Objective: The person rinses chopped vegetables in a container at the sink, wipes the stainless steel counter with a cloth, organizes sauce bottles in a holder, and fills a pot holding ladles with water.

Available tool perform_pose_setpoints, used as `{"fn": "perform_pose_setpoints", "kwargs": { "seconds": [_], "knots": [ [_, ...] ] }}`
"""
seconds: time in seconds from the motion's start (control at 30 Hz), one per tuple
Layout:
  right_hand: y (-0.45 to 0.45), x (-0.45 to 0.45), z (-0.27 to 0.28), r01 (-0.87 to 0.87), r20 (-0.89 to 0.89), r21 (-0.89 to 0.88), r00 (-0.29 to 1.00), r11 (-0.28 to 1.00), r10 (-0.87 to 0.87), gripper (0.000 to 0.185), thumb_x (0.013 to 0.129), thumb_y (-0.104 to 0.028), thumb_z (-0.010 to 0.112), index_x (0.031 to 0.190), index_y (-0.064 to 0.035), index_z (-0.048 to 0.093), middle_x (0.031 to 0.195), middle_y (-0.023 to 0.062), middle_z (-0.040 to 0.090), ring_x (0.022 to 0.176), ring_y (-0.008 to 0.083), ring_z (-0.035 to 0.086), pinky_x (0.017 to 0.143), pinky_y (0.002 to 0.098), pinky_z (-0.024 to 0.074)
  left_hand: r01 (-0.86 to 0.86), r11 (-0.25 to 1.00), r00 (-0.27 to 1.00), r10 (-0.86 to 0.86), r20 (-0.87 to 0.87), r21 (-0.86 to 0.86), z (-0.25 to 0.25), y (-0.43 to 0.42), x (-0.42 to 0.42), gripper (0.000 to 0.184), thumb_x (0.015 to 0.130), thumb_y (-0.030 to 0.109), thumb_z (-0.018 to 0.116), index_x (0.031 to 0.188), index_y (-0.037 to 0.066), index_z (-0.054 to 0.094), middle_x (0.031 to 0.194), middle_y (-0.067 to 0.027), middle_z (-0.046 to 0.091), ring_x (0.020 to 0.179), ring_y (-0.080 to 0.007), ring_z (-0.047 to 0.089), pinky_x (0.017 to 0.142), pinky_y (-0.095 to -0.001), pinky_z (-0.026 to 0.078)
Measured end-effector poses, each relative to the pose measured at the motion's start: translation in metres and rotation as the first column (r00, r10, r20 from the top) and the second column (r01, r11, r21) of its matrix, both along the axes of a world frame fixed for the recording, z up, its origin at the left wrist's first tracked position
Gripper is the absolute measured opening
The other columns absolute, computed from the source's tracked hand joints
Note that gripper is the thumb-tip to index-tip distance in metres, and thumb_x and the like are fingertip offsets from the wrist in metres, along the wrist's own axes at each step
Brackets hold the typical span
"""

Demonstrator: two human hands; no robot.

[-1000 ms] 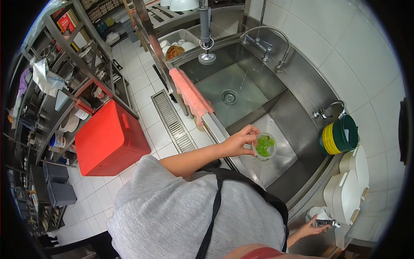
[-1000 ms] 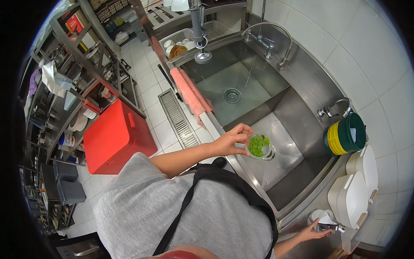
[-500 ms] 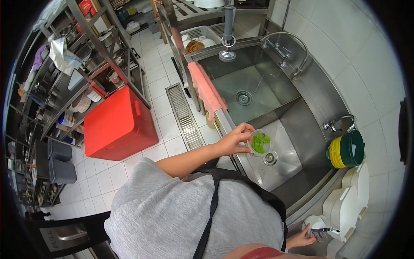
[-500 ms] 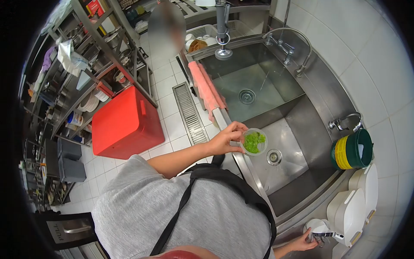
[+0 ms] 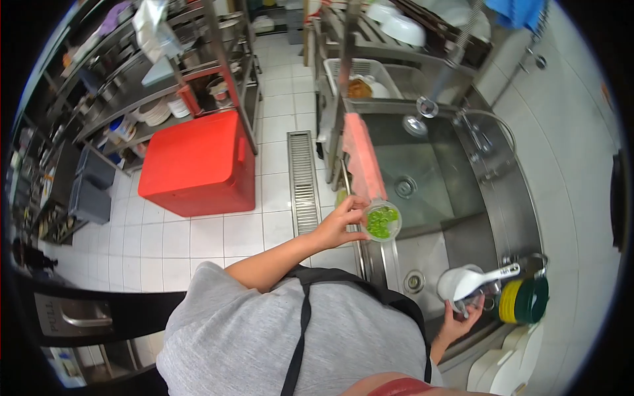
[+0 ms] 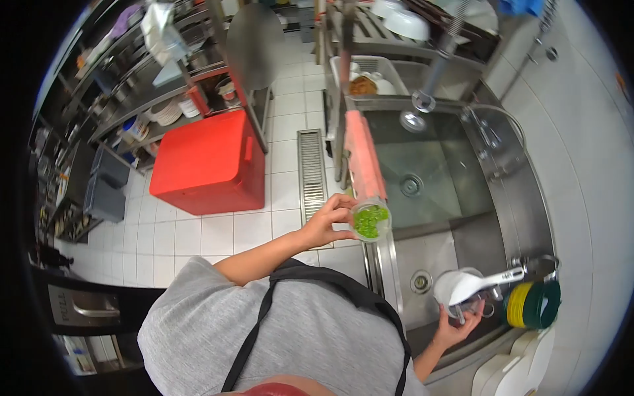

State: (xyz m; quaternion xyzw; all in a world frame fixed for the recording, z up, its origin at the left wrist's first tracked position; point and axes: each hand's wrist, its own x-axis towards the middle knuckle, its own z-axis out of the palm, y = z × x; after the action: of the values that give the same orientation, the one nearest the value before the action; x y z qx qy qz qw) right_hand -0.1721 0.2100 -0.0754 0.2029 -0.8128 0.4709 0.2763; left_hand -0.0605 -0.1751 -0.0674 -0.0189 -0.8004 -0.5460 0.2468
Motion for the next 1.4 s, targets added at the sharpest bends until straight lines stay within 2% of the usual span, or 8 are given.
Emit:
{"fn": "perform_pose_setpoints", "kwargs": {
  "seconds": [0.17,0.23,0.5,0.67,0.77,0.87,1.13,1.4],
  "knots": [
    [-0.149,-0.03,0.01,-0.402,0.086,-0.061,0.91,0.914,0.406,0.056,0.053,0.001,0.083,0.088,-0.0111,0.042,0.14,0.0173,0.035,0.127,0.0324,0.037,0.095,0.0403,0.0428,-0.325,0.941,0.945,0.327,0.01,-0.09,-0.017,-0.086,0.099,0.028,0.067,0.005,0.079,0.083,0.002,0.056,0.119,-0.0112,0.041,0.114,-0.026,0.048,0.092,-0.035,0.052],
    [-0.213,-0.034,0.011,-0.492,0.123,-0.087,0.858,0.866,0.499,0.054,0.053,0.001,0.084,0.087,-0.0101,0.043,0.14,0.0176,0.035,0.127,0.0315,0.038,0.096,0.0401,0.0425,-0.553,0.796,0.826,0.562,-0.037,-0.247,-0.024,-0.122,0.145,0.028,0.066,0.004,0.079,0.083,0.002,0.057,0.119,-0.0114,0.04,0.113,-0.0258,0.049,0.09,-0.0348,0.053],
    [-0.44,0.03,0.028,-0.776,0.199,-0.296,0.52,0.557,0.831,0.049,0.05,-0.002,0.085,0.079,-0.0072,0.046,0.133,0.0199,0.043,0.123,0.0296,0.042,0.097,0.0396,0.0388,-0.924,0.381,0.381,0.925,0.018,-0.036,-0.035,-0.199,0.308,0.029,0.065,0.004,0.08,0.081,0.001,0.056,0.12,-0.0104,0.041,0.11,-0.0233,0.051,0.084,-0.033,0.055],
    [-0.545,0.06,0.022,-0.914,0.061,-0.214,0.339,0.344,0.939,0.048,0.049,-0.008,0.087,0.078,-0.0071,0.048,0.133,0.0203,0.044,0.12,0.0301,0.046,0.092,0.0371,0.0415,-0.982,0.18,0.179,0.984,0.024,-0.062,-0.032,-0.217,0.367,0.029,0.066,0.002,0.079,0.082,0.0,0.055,0.121,-0.0103,0.039,0.111,-0.0233,0.052,0.085,-0.0333,0.055],
    [-0.6,0.074,0.022,-0.964,0.206,-0.138,0.196,0.227,0.959,0.048,0.049,-0.004,0.086,0.08,-0.0066,0.05,0.134,0.0215,0.04,0.126,0.0272,0.039,0.094,0.0374,0.0406,-0.998,0.05,0.049,0.998,0.033,-0.029,-0.038,-0.228,0.39,0.029,0.066,0.002,0.079,0.082,0.0,0.055,0.122,-0.0101,0.039,0.11,-0.0234,0.052,0.084,-0.0339,0.056],
    [-0.661,0.095,0.029,-0.981,0.206,-0.119,0.128,0.155,0.97,0.049,0.049,-0.011,0.088,0.077,-0.0066,0.047,0.133,0.018,0.045,0.121,0.0275,0.047,0.08,0.0334,0.0535,-0.994,-0.095,-0.099,0.993,0.071,-0.053,-0.043,-0.249,0.41,0.03,0.065,0.0,0.078,0.082,0.001,0.054,0.122,-0.0099,0.038,0.11,-0.0234,0.051,0.083,-0.034,0.056],
    [-0.834,0.149,0.031,-0.988,0.17,-0.04,-0.154,-0.15,0.973,0.048,0.05,-0.024,0.089,0.08,-0.0074,0.055,0.133,0.0182,0.045,0.116,0.0267,0.052,0.076,0.0317,0.0498,-0.933,-0.36,-0.359,0.932,0.052,-0.001,-0.033,-0.308,0.451,0.029,0.067,-0.003,0.076,0.084,0.004,0.052,0.123,-0.0099,0.037,0.111,-0.0224,0.05,0.084,-0.0343,0.055],
    [-0.942,0.25,0.04,-0.896,0.236,-0.126,-0.443,-0.425,0.865,0.044,0.055,-0.016,0.087,0.083,-0.0057,0.055,0.135,0.0166,0.04,0.124,0.0286,0.044,0.094,0.0383,0.0467,-0.825,-0.566,-0.565,0.824,0.036,0.001,-0.031,-0.351,0.506,0.027,0.069,-0.003,0.074,0.084,0.004,0.051,0.123,-0.0101,0.038,0.112,-0.0234,0.048,0.081,-0.0369,0.055]
  ]
}}
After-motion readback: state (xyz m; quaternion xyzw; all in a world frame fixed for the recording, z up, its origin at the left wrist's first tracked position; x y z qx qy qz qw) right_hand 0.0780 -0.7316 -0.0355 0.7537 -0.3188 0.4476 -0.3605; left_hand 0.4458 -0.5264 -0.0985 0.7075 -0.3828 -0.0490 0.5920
